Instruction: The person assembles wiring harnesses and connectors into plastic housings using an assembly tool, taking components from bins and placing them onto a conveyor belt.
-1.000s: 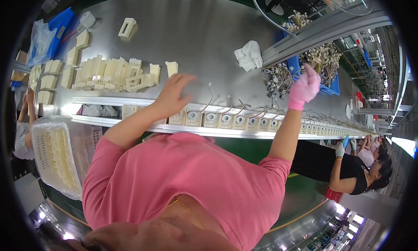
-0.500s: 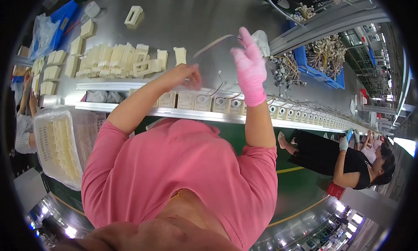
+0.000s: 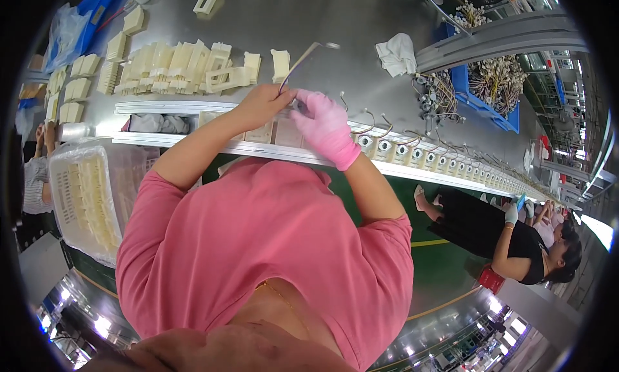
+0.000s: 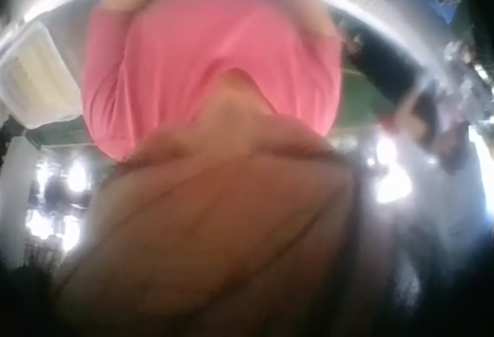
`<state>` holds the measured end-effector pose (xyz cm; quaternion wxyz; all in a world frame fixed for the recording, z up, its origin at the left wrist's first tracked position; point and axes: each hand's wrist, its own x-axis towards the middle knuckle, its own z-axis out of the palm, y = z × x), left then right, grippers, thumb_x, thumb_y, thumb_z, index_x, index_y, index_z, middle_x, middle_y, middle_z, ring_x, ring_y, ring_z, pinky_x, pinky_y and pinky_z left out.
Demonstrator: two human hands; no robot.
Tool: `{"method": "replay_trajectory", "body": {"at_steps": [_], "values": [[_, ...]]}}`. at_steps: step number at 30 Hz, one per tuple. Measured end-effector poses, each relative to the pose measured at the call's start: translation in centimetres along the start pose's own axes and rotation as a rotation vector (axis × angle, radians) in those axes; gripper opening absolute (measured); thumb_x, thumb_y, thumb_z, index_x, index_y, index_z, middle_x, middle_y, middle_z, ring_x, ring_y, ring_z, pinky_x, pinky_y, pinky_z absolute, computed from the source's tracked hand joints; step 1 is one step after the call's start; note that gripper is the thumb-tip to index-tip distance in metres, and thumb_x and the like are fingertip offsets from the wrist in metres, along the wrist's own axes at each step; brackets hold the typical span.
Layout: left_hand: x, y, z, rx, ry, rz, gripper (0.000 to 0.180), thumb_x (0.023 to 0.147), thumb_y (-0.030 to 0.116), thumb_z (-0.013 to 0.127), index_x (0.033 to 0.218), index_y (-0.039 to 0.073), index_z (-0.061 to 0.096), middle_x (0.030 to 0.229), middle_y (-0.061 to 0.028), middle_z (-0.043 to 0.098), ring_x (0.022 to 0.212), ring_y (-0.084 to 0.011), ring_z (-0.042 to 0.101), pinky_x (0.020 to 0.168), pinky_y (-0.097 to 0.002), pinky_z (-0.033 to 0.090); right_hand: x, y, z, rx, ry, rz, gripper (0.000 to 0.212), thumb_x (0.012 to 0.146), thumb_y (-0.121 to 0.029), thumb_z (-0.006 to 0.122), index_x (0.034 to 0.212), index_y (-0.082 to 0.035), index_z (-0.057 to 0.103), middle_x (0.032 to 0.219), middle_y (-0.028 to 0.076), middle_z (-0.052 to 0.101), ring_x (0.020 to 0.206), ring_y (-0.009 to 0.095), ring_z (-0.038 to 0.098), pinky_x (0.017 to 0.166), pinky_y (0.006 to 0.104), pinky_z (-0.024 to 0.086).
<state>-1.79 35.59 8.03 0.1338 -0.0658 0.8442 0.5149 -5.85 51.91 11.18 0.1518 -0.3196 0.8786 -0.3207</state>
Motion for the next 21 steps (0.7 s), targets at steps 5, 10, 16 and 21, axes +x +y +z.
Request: {"method": "replay_trajectory", "body": {"at_steps": [5,10,16,21], "values": [[-2.0,-2.1,0.4,0.199,-0.003,0.327,0.026,0.085,0.028,0.056,0.081,0.002,0.061,0.079,-0.0142,0.06,0.079,-0.0325,0.057,0.069,-0.0423,0.043,-0.4,1.5,0.9,-0.22,-0.02,-0.386,0.023,0.075,-0.025,0.064,0.093,-0.011,0.063,0.068,0.008,0.058,0.066,0.028,0.057,0.06,0.0383,0.046],[-2.6,-2.8,1.6,0.397,0.157,0.562,0.009,0.071,0.01,0.06,0.077,0.004,0.057,0.081,-0.0092,0.049,0.087,-0.0273,0.049,0.076,-0.0386,0.04,-0.1,2.0,1.2,-0.448,-0.198,-0.474,0.022,0.075,-0.03,0.064,0.082,-0.01,0.058,0.065,0.007,0.057,0.063,0.027,0.057,0.058,0.0391,0.045],[-3.0,-3.2,2.4,0.456,0.213,0.543,0.012,0.071,0.011,0.06,0.082,0.006,0.056,0.085,-0.0084,0.05,0.088,-0.0277,0.049,0.075,-0.0386,0.039,-1.9,2.4,3.3,-0.605,0.049,-0.569,0.028,0.075,-0.023,0.061,0.098,-0.008,0.056,0.073,0.006,0.051,0.068,0.024,0.053,0.065,0.0366,0.042],[-3.3,-2.7,3.3,0.388,0.317,0.504,0.017,0.07,0.008,0.061,0.084,0.005,0.052,0.085,-0.0092,0.05,0.086,-0.0286,0.049,0.074,-0.0387,0.037,-3.5,1.6,4.7,-0.495,0.211,-0.382,0.031,0.076,-0.015,0.059,0.106,-0.007,0.059,0.071,0.006,0.051,0.073,0.024,0.053,0.066,0.0373,0.041]]}}
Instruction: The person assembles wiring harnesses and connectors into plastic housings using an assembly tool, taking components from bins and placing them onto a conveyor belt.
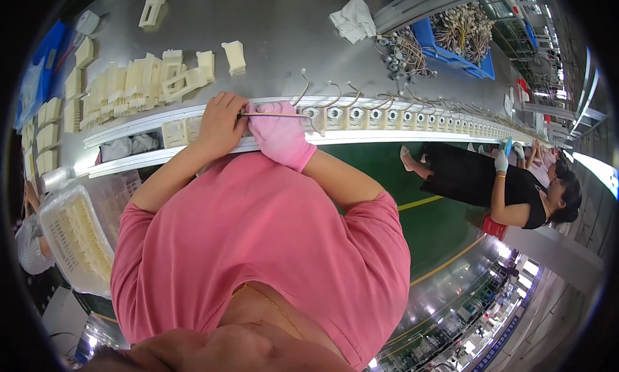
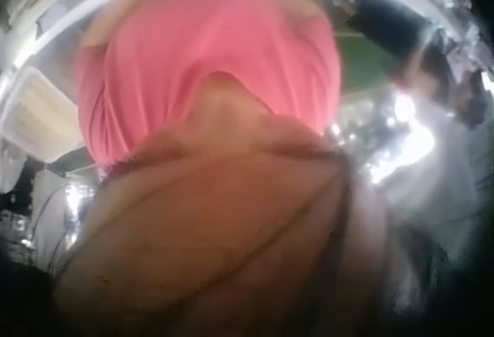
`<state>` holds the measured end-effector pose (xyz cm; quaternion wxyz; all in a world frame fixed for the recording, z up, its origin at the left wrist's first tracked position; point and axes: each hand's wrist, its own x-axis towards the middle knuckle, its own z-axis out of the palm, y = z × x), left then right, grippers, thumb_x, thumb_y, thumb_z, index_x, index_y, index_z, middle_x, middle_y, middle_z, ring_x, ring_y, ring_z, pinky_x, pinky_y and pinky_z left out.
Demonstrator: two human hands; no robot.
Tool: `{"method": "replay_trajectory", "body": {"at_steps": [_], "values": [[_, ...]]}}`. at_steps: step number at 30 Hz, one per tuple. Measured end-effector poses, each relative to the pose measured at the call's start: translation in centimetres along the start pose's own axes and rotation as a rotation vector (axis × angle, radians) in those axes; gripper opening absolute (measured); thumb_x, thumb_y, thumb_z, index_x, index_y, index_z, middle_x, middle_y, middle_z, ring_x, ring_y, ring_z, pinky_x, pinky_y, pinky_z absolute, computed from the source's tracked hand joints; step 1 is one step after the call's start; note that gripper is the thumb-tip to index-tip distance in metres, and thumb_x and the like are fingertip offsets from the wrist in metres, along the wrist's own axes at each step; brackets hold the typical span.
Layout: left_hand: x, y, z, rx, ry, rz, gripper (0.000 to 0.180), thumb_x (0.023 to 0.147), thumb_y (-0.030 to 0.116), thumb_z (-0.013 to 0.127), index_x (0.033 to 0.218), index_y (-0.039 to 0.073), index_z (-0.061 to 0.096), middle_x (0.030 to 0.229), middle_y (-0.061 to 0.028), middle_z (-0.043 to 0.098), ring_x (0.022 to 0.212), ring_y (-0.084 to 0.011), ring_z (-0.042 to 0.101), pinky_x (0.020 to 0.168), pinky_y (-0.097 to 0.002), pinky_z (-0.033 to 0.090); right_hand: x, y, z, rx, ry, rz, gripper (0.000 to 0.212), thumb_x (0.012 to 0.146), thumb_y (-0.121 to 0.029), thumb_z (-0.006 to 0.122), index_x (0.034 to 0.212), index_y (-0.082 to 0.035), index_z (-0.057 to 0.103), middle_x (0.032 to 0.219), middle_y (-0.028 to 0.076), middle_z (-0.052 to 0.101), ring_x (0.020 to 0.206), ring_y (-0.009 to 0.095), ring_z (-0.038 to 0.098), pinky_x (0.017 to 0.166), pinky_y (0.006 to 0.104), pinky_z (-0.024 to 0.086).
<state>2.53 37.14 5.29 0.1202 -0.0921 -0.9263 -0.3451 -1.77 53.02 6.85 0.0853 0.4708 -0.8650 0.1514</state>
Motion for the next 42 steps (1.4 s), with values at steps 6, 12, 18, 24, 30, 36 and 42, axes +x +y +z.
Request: {"method": "replay_trajectory", "body": {"at_steps": [6,12,18,24,30,36,42], "values": [[-0.1,0.2,0.1,0.076,0.003,0.003,0.017,0.072,0.008,0.061,0.085,0.005,0.052,0.087,-0.0104,0.05,0.086,-0.0292,0.048,0.073,-0.0391,0.037,-0.2,-0.4,0.1,0.183,0.129,0.193,0.023,0.075,-0.014,0.06,0.097,-0.011,0.063,0.078,0.006,0.059,0.074,0.025,0.057,0.068,0.0386,0.042],[-0.1,-0.3,0.7,0.102,-0.015,0.014,0.019,0.073,0.011,0.063,0.089,0.004,0.054,0.089,-0.0112,0.051,0.089,-0.0292,0.049,0.076,-0.039,0.037,0.7,1.3,-1.8,0.262,-0.087,0.068,0.018,0.076,-0.015,0.059,0.092,-0.01,0.066,0.073,0.007,0.06,0.067,0.028,0.057,0.066,0.0399,0.046],[0.0,-0.6,-0.4,-0.009,-0.092,0.007,0.017,0.074,0.01,0.063,0.09,0.003,0.058,0.089,-0.011,0.053,0.09,-0.0291,0.05,0.079,-0.0395,0.041,4.0,6.1,-5.3,0.089,0.42,0.306,0.028,0.076,0.0,0.055,0.102,-0.005,0.064,0.09,0.011,0.062,0.076,0.024,0.06,0.069,0.0345,0.047],[0.1,-1.0,0.6,0.001,0.03,0.073,0.012,0.075,0.011,0.063,0.084,0.004,0.059,0.086,-0.0099,0.053,0.086,-0.0286,0.051,0.076,-0.0382,0.043,4.3,2.7,-2.3,-0.2,-0.151,-0.341,0.042,0.073,-0.012,0.057,0.115,-0.007,0.054,0.099,0.011,0.059,0.098,0.025,0.055,0.098,0.0413,0.034],[-0.4,-1.0,0.9,0.042,0.06,0.036,0.014,0.074,0.013,0.064,0.083,0.004,0.058,0.085,-0.0083,0.053,0.085,-0.0277,0.05,0.075,-0.0376,0.043,4.7,2.0,-3.6,-0.168,-0.641,-0.179,0.024,0.078,-0.016,0.055,0.099,-0.006,0.054,0.07,0.01,0.062,0.07,0.028,0.061,0.068,0.0381,0.047],[-0.3,-0.6,1.0,0.026,0.066,0.002,0.013,0.074,0.013,0.063,0.083,0.005,0.058,0.084,-0.0084,0.052,0.086,-0.0273,0.05,0.076,-0.038,0.041,4.0,2.8,-2.3,-0.019,-0.473,-0.076,0.014,0.078,-0.015,0.053,0.089,-0.007,0.057,0.068,0.012,0.061,0.064,0.032,0.06,0.061,0.0424,0.048],[-0.1,-0.2,1.0,0.043,0.086,-0.08,0.011,0.072,0.012,0.063,0.079,0.005,0.058,0.083,-0.0076,0.053,0.086,-0.027,0.051,0.075,-0.0376,0.041,5.5,3.1,-2.3,0.149,-0.519,0.225,0.01,0.075,-0.016,0.056,0.077,-0.007,0.058,0.068,0.015,0.06,0.067,0.035,0.059,0.065,0.045,0.046]]}}
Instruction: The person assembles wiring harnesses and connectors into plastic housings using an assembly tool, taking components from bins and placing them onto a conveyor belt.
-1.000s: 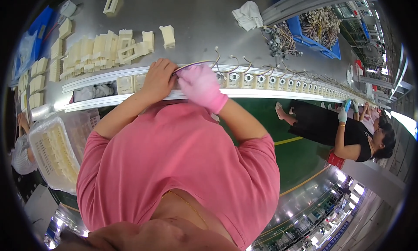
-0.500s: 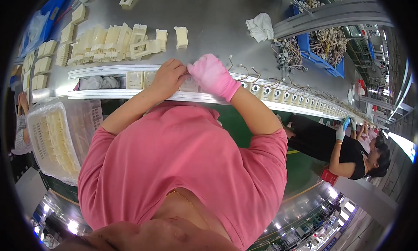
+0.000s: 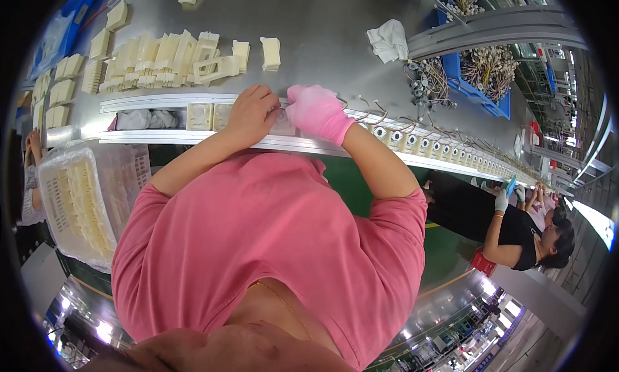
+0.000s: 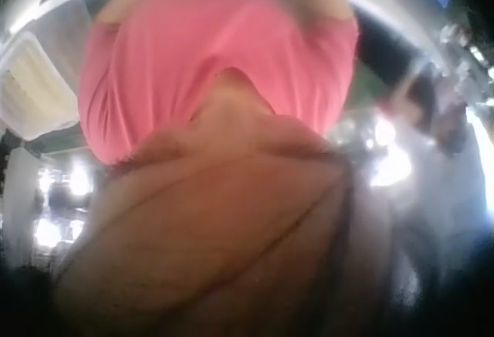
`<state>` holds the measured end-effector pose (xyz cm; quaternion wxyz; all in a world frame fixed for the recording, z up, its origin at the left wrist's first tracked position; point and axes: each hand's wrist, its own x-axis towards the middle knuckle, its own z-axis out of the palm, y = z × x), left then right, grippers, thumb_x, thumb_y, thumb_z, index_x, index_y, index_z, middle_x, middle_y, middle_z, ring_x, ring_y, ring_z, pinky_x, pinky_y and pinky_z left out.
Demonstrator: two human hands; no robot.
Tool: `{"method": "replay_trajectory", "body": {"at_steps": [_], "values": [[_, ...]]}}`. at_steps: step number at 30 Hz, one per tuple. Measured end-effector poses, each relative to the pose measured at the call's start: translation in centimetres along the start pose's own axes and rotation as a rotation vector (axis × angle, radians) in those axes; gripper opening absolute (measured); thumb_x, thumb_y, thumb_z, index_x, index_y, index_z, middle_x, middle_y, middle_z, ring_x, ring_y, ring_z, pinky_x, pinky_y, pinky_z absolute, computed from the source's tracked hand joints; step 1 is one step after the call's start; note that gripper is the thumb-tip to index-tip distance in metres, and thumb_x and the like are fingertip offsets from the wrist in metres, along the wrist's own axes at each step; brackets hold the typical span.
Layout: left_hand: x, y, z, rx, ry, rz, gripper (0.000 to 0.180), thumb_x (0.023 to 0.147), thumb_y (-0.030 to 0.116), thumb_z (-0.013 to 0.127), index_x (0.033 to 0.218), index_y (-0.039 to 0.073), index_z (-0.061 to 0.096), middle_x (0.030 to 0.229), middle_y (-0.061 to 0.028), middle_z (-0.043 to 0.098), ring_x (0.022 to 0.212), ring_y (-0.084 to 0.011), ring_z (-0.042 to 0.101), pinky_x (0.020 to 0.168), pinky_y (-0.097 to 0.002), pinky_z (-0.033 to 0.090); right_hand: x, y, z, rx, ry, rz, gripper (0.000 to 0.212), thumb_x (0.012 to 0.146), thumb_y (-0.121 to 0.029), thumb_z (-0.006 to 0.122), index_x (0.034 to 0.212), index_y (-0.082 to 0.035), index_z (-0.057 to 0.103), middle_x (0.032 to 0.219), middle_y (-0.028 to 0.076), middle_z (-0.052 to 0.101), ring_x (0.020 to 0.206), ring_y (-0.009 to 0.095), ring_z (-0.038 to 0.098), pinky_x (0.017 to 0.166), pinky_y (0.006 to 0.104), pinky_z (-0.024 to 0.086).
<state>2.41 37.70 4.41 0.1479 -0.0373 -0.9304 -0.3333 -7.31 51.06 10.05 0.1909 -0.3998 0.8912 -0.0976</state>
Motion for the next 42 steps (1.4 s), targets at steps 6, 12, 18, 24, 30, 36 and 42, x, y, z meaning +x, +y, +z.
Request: {"method": "replay_trajectory", "body": {"at_steps": [6,12,18,24,30,36,42], "values": [[0.4,0.5,0.1,-0.017,-0.042,-0.086,0.013,0.068,0.012,0.063,0.081,0.008,0.062,0.086,-0.0056,0.055,0.089,-0.0255,0.05,0.078,-0.0374,0.04,-1.1,-1.6,1.4,-0.234,0.236,-0.355,0.005,0.066,-0.008,0.059,0.07,-0.007,0.057,0.062,0.013,0.056,0.062,0.033,0.056,0.056,0.0426,0.04],[0.5,0.8,0.5,-0.028,-0.014,-0.15,0.014,0.067,0.012,0.061,0.08,0.009,0.064,0.084,-0.0037,0.056,0.089,-0.0237,0.051,0.078,-0.0369,0.039,-0.4,-0.8,-0.5,-0.386,0.048,-0.409,0.003,0.066,-0.011,0.061,0.065,-0.011,0.058,0.063,0.007,0.057,0.065,0.028,0.058,0.063,0.0385,0.039],[0.6,0.9,0.3,-0.023,-0.044,-0.177,0.009,0.067,0.01,0.059,0.075,0.009,0.063,0.082,-0.0031,0.056,0.086,-0.0228,0.05,0.076,-0.0364,0.036,-0.3,-1.2,-1.3,-0.405,-0.052,-0.347,0.004,0.066,-0.013,0.062,0.067,-0.012,0.059,0.064,0.007,0.057,0.066,0.027,0.058,0.067,0.0382,0.039],[0.4,0.8,0.3,-0.01,-0.039,-0.126,0.01,0.067,0.011,0.06,0.077,0.009,0.061,0.083,-0.0043,0.054,0.087,-0.0236,0.05,0.075,-0.0371,0.036,-0.9,0.1,-0.6,-0.27,0.124,-0.4,0.004,0.068,-0.013,0.062,0.066,-0.011,0.058,0.065,0.008,0.057,0.067,0.028,0.058,0.072,0.0382,0.038],[0.3,1.0,0.1,-0.016,-0.051,-0.068,0.013,0.067,0.01,0.059,0.081,0.008,0.059,0.085,-0.0058,0.052,0.088,-0.0246,0.049,0.076,-0.0381,0.036,-1.0,-0.1,0.4,-0.356,0.017,-0.294,0.007,0.068,-0.015,0.062,0.066,-0.01,0.058,0.066,0.008,0.058,0.069,0.029,0.057,0.073,0.0384,0.038],[-0.6,0.4,0.3,-0.035,-0.058,-0.018,0.019,0.067,0.011,0.059,0.085,0.006,0.059,0.089,-0.0094,0.053,0.092,-0.028,0.049,0.079,-0.0397,0.037,-0.7,-0.4,-0.5,-0.286,-0.142,-0.181,0.014,0.073,-0.023,0.062,0.077,-0.01,0.062,0.072,0.009,0.059,0.074,0.028,0.058,0.08,0.0402,0.038],[-0.8,-3.0,-6.2,-0.034,-0.086,0.076,0.057,0.078,0.02,0.061,0.13,0.007,0.042,0.136,-0.0187,0.036,0.128,-0.0364,0.03,0.105,-0.0463,0.022,-2.4,-1.1,0.9,-0.062,0.383,-0.209,0.052,0.074,-0.03,0.06,0.119,-0.005,0.05,0.104,0.012,0.056,0.105,0.029,0.049,0.104,0.0541,0.021]]}}
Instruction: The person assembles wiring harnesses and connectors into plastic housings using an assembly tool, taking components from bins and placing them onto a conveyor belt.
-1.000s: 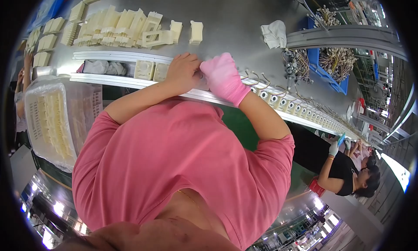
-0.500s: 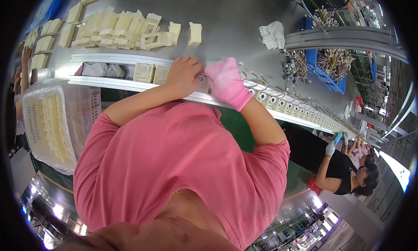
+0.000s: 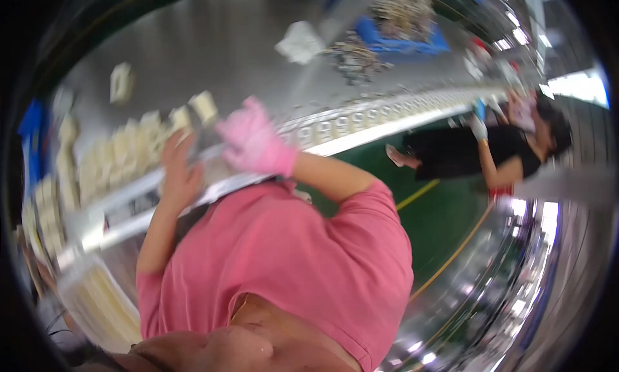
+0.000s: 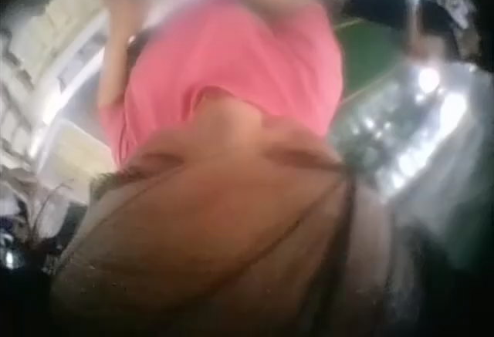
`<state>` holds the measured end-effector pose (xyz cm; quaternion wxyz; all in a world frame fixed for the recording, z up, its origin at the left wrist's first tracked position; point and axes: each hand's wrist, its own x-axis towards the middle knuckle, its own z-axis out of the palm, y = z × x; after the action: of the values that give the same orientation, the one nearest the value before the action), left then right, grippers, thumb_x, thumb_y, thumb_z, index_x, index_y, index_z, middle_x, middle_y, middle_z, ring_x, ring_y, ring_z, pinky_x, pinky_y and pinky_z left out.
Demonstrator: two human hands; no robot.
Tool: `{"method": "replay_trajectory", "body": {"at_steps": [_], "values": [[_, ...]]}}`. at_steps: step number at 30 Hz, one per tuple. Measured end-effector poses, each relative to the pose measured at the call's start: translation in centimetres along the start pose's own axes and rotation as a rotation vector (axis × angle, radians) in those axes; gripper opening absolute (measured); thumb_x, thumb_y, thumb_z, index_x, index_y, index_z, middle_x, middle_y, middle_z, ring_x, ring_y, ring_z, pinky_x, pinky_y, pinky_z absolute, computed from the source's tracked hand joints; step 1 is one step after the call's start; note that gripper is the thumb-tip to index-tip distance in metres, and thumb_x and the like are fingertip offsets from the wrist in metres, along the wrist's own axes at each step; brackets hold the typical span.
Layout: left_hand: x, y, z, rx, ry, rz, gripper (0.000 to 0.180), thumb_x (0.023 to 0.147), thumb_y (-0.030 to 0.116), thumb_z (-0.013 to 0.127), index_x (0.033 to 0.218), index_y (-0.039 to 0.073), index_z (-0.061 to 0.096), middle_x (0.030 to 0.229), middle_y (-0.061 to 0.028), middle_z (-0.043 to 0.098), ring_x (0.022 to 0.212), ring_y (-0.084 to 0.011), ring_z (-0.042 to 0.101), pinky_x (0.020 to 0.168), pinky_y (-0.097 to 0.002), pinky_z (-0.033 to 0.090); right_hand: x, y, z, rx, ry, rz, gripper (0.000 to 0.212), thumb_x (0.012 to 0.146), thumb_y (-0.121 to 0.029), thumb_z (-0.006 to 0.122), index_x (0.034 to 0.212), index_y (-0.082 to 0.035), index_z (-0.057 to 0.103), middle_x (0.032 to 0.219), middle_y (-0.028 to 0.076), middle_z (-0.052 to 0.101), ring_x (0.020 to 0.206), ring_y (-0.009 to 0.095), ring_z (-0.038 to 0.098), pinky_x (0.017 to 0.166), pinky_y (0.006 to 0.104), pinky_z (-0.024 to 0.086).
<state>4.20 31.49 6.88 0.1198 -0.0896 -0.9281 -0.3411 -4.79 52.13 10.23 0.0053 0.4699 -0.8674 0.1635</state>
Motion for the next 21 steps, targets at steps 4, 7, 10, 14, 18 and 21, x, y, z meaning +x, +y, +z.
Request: {"method": "replay_trajectory", "body": {"at_steps": [4,7,10,14,18,21], "values": [[-1.0,-3.4,-3.8,0.228,-0.09,0.081,0.063,0.079,0.02,0.056,0.136,0.004,0.035,0.144,-0.0202,0.027,0.134,-0.038,0.021,0.107,-0.0494,0.015,-1.8,-1.4,4.0,-0.125,0.087,-0.051,0.06,0.078,-0.038,0.054,0.124,-0.001,0.046,0.113,0.014,0.053,0.114,0.03,0.046,0.107,0.0545,0.016],[-1.9,-4.9,-3.4,0.202,-0.224,0.123,0.068,0.076,0.024,0.057,0.136,0.003,0.033,0.144,-0.0206,0.026,0.134,-0.0378,0.02,0.107,-0.0512,0.014,-1.3,-2.0,4.0,-0.03,0.032,-0.047,0.06,0.08,-0.039,0.052,0.125,0.0,0.046,0.113,0.014,0.054,0.116,0.027,0.045,0.107,0.0529,0.016],[-1.2,-4.3,-1.7,0.188,-0.207,0.245,0.069,0.076,0.029,0.056,0.136,0.002,0.033,0.143,-0.0208,0.028,0.133,-0.0381,0.024,0.106,-0.0515,0.016,-1.8,-1.6,4.1,-0.038,0.053,-0.011,0.058,0.081,-0.039,0.052,0.124,-0.001,0.047,0.111,0.013,0.055,0.113,0.025,0.048,0.108,0.049,0.019],[-1.4,-3.2,-0.9,0.222,-0.19,0.33,0.069,0.079,0.035,0.053,0.136,0.002,0.033,0.143,-0.0219,0.028,0.134,-0.0381,0.024,0.106,-0.0526,0.015,-2.6,-1.6,4.7,-0.026,0.062,-0.002,0.056,0.081,-0.038,0.052,0.122,-0.001,0.05,0.108,0.012,0.057,0.109,0.024,0.051,0.107,0.0452,0.022],[-1.4,-3.2,-1.0,0.279,-0.2,0.405,0.069,0.082,0.039,0.052,0.137,0.003,0.031,0.144,-0.0235,0.025,0.135,-0.0396,0.021,0.107,-0.0543,0.011,-2.8,-1.6,4.7,-0.003,0.069,-0.011,0.054,0.08,-0.037,0.053,0.12,-0.001,0.051,0.102,0.011,0.058,0.104,0.023,0.053,0.106,0.0438,0.025],[-1.3,-3.4,-1.2,0.282,-0.218,0.435,0.069,0.085,0.044,0.047,0.137,0.003,0.031,0.144,-0.0244,0.024,0.135,-0.0405,0.02,0.106,-0.0551,0.01,-2.6,-1.4,4.9,0.005,0.138,-0.036,0.053,0.079,-0.036,0.054,0.118,0.0,0.052,0.093,0.01,0.06,0.095,0.023,0.057,0.103,0.0424,0.029]]}}
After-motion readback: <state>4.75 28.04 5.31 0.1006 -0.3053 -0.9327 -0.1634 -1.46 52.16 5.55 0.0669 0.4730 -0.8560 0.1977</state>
